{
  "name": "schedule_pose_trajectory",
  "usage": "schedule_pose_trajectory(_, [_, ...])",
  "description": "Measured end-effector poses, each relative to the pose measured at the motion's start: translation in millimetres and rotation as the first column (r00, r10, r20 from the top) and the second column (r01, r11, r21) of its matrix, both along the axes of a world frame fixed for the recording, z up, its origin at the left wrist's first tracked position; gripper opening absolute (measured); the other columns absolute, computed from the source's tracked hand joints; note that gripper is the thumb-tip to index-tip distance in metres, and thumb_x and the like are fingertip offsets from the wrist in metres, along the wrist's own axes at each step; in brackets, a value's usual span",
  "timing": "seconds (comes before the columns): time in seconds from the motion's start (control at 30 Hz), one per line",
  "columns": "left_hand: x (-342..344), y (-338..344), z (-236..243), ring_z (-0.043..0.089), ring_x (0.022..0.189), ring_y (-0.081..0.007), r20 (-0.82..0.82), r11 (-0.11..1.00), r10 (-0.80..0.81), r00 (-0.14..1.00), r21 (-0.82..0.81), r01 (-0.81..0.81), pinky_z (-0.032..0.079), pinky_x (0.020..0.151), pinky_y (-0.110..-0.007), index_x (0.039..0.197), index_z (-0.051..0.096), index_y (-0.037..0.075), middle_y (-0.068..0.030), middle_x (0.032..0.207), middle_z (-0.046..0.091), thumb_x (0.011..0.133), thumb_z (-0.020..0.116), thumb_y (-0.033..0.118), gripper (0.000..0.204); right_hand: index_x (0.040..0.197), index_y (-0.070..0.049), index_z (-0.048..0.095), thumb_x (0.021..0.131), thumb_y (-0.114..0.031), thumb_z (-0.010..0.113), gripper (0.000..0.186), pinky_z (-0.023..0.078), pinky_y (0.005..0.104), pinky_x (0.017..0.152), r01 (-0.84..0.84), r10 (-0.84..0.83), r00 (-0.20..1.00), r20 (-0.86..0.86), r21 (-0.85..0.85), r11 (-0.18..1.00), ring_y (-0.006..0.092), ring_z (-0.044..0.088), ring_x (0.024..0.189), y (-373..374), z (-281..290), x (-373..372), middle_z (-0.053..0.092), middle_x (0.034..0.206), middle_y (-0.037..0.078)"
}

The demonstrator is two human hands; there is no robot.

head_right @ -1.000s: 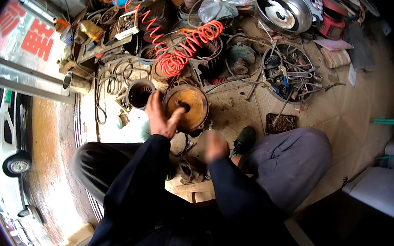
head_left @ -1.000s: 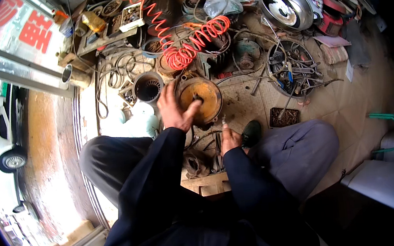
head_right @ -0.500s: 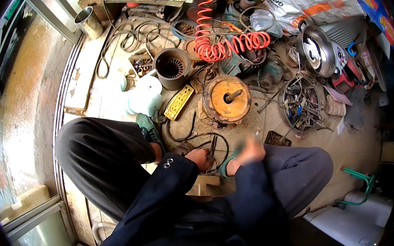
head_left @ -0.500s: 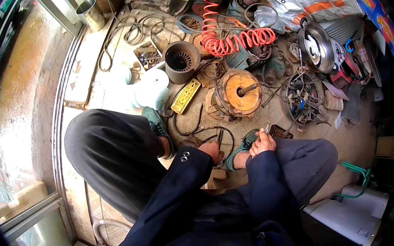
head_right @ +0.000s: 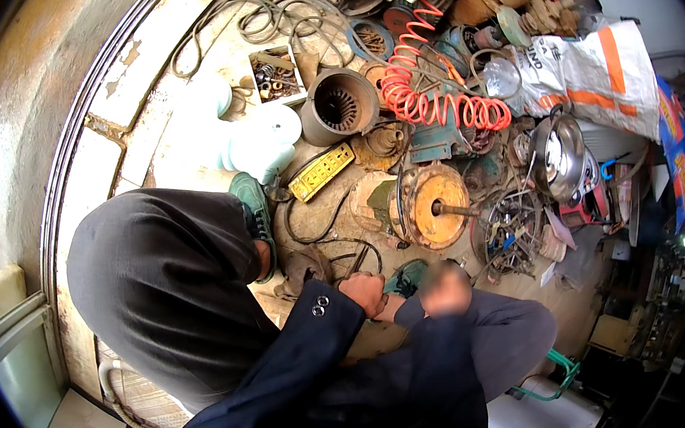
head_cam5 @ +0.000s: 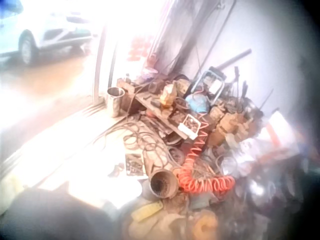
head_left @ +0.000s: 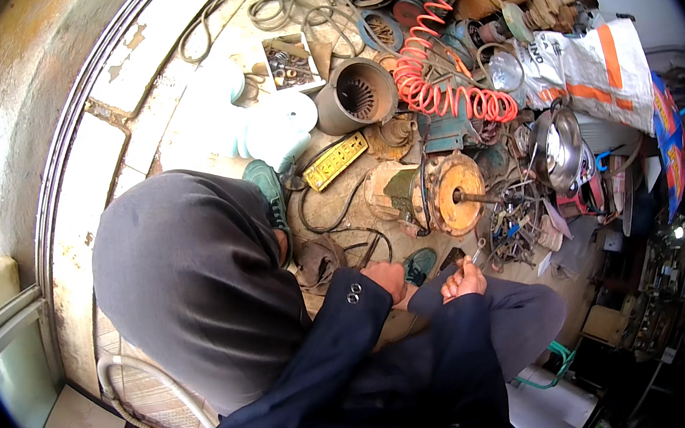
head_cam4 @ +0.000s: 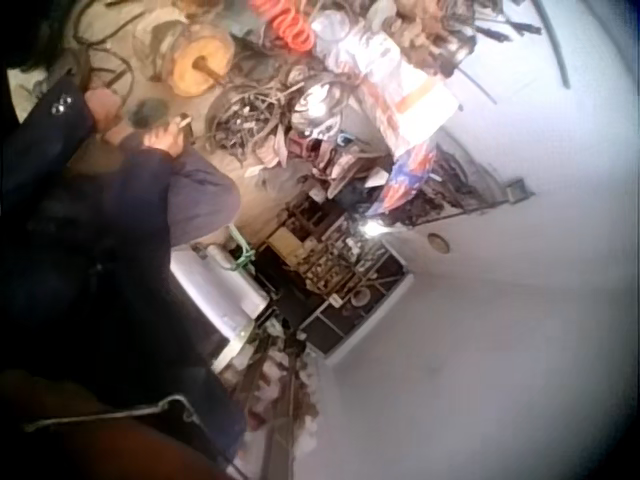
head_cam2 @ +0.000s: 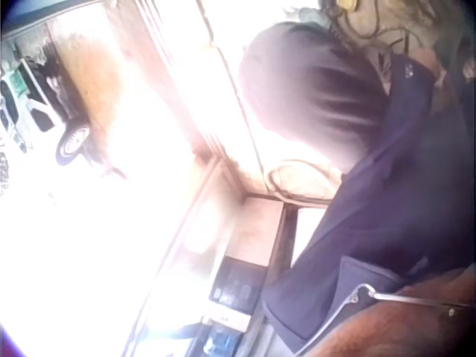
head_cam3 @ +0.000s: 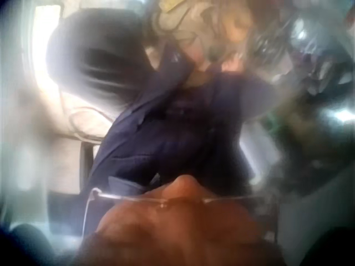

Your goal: The person sits on the floor and works on a rusty mechanical part placed on a small wooden stool. They use a metal tool to scrape and clean the surface of the part, then use a hammer to tap it. The person continues to scrape and adjust the part with the tool throughout the video.

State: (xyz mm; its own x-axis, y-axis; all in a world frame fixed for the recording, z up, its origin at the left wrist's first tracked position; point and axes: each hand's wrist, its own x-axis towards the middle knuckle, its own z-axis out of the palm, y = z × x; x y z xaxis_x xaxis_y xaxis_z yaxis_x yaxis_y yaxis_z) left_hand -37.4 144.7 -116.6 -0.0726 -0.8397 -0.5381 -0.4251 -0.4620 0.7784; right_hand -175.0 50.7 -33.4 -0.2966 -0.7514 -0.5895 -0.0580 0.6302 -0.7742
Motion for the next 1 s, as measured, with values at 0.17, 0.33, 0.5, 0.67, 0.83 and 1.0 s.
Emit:
schedule_pose_trajectory(0.17, [14.9, -2.8, 12.6, 0.064, 0.103, -0.0388, -0.044, 0.998, 0.052, 0.998, 0.034, -0.05, 0.053, 0.086, -0.047, 0.1, 0.068, 0.004, -0.0226, 0.105, 0.067, 0.083, 0.063, 0.026, 0.028, 0.092, -0.009, 0.053, 0.099, -0.037, 0.052, 0.028, 0.022, 0.0295, 0.033, -0.048, 0.049, 0.999, -0.006, 0.041, 0.998, 0.0118, 0.027, 0.035, -13.2, -4.2, 6.8, 0.035, 0.053, -0.002])
schedule_pose_trajectory(0.33, [15.5, -3.3, 11.1, 0.065, 0.1, -0.0388, -0.105, 0.988, 0.153, 0.983, 0.042, -0.149, 0.053, 0.086, -0.046, 0.1, 0.068, 0.003, -0.0229, 0.107, 0.066, 0.083, 0.064, 0.026, 0.028, 0.096, -0.011, 0.054, 0.095, -0.046, 0.059, 0.035, 0.022, 0.0285, 0.033, -0.132, 0.127, 0.989, -0.074, -0.068, 0.989, 0.0115, 0.027, 0.035, -41.9, -15.3, -6.3, 0.035, 0.053, -0.002])
schedule_pose_trajectory(0.5, [7.5, -10.9, -3.0, 0.066, 0.096, -0.0396, -0.14, 0.981, 0.183, 0.973, 0.093, -0.171, 0.053, 0.083, -0.049, 0.101, 0.064, 0.002, -0.0231, 0.1, 0.066, 0.084, 0.063, 0.03, 0.032, 0.09, -0.014, 0.053, 0.093, -0.044, 0.063, 0.032, 0.022, 0.0269, 0.033, -0.051, 0.044, 0.992, -0.115, -0.062, 0.997, 0.0107, 0.027, 0.035, -46.1, 5.7, 42.2, 0.034, 0.053, -0.003])
schedule_pose_trajectory(0.67, [2.9, -15.7, -5.7, 0.065, 0.093, -0.0403, -0.176, 0.962, 0.268, 0.947, 0.104, -0.253, 0.052, 0.079, -0.05, 0.1, 0.063, 0.002, -0.0218, 0.095, 0.067, 0.086, 0.061, 0.031, 0.032, 0.08, -0.016, 0.047, 0.096, -0.028, 0.063, 0.026, 0.022, 0.0271, 0.033, -0.121, 0.107, 0.989, -0.105, -0.136, 0.983, 0.0089, 0.025, 0.034, -48.5, 3.4, 55.4, 0.032, 0.051, -0.003])
schedule_pose_trajectory(0.83, [2.5, -22.1, -15.1, 0.064, 0.093, -0.0409, -0.161, 0.909, 0.411, 0.897, 0.154, -0.388, 0.051, 0.079, -0.051, 0.1, 0.064, 0.004, -0.0222, 0.096, 0.067, 0.084, 0.062, 0.029, 0.029, 0.084, -0.014, 0.049, 0.096, -0.025, 0.062, 0.021, 0.022, 0.0264, 0.033, -0.176, 0.161, 0.979, -0.121, -0.121, 0.977, 0.0079, 0.024, 0.036, -48.2, 3.8, 46.0, 0.03, 0.051, -0.004])
schedule_pose_trajectory(1.0, [31.3, -36.1, -4.5, 0.065, 0.089, -0.0417, -0.054, 0.78, 0.611, 0.79, 0.21, -0.589, 0.052, 0.079, -0.05, 0.1, 0.067, 0.004, -0.0226, 0.092, 0.068, 0.086, 0.059, 0.026, 0.028, 0.084, -0.016, 0.051, 0.095, -0.026, 0.064, 0.02, 0.021, 0.026, 0.034, -0.193, 0.18, 0.977, -0.113, -0.117, 0.974, 0.0077, 0.024, 0.035, -52.1, 6.6, 48.9, 0.029, 0.051, -0.005])
